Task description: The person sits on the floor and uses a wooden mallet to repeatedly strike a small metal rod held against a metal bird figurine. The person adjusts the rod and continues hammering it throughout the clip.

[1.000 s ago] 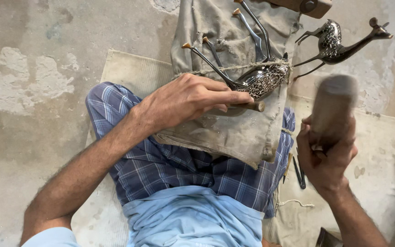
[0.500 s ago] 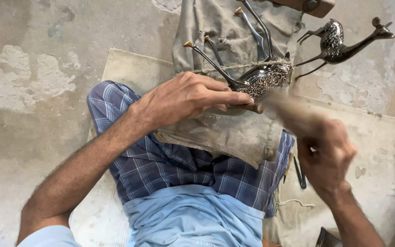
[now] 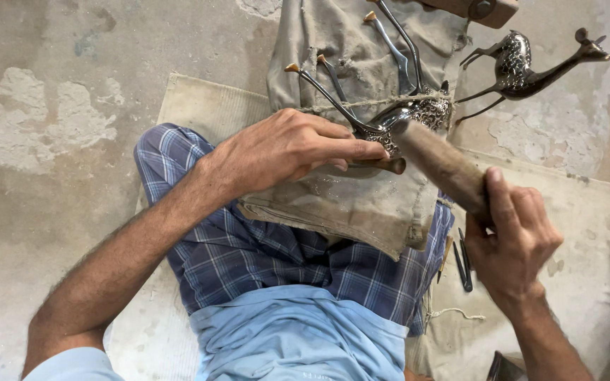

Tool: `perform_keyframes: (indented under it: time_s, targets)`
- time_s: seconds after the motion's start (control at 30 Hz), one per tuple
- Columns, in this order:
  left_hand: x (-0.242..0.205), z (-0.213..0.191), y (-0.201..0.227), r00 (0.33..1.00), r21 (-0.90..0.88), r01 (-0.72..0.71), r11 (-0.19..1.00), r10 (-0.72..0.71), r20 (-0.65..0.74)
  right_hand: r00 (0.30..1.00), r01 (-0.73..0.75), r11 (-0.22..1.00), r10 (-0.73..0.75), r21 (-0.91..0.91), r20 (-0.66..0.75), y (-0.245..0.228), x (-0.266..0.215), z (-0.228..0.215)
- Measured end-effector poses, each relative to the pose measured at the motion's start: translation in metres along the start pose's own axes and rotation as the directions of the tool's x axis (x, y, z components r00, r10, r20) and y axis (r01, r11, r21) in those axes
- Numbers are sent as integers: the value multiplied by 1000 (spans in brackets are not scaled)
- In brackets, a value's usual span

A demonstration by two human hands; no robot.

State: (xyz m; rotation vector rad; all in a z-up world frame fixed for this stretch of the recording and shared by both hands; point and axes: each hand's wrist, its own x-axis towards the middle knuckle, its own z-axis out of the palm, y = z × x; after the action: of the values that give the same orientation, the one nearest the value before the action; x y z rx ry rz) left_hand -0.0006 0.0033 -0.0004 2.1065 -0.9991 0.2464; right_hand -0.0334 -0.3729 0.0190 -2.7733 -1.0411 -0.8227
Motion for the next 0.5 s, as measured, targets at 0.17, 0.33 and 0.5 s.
perform_keyframes:
  time_s: [0.17,0.33,0.5]
  targets:
    - [-1,-2,1,999,-16,34,999,-34,3,997,-75,988,76,136,-4,0,-3,3]
    - [-1,-4,2,1000,-11,14,1000,-14,-8,995,-86,966,98,243,-36,8,-9,6]
    - [-2,-3,2,999,34,-5,999,6,-37,998,-17,986,27,169,-57,12,-14,7]
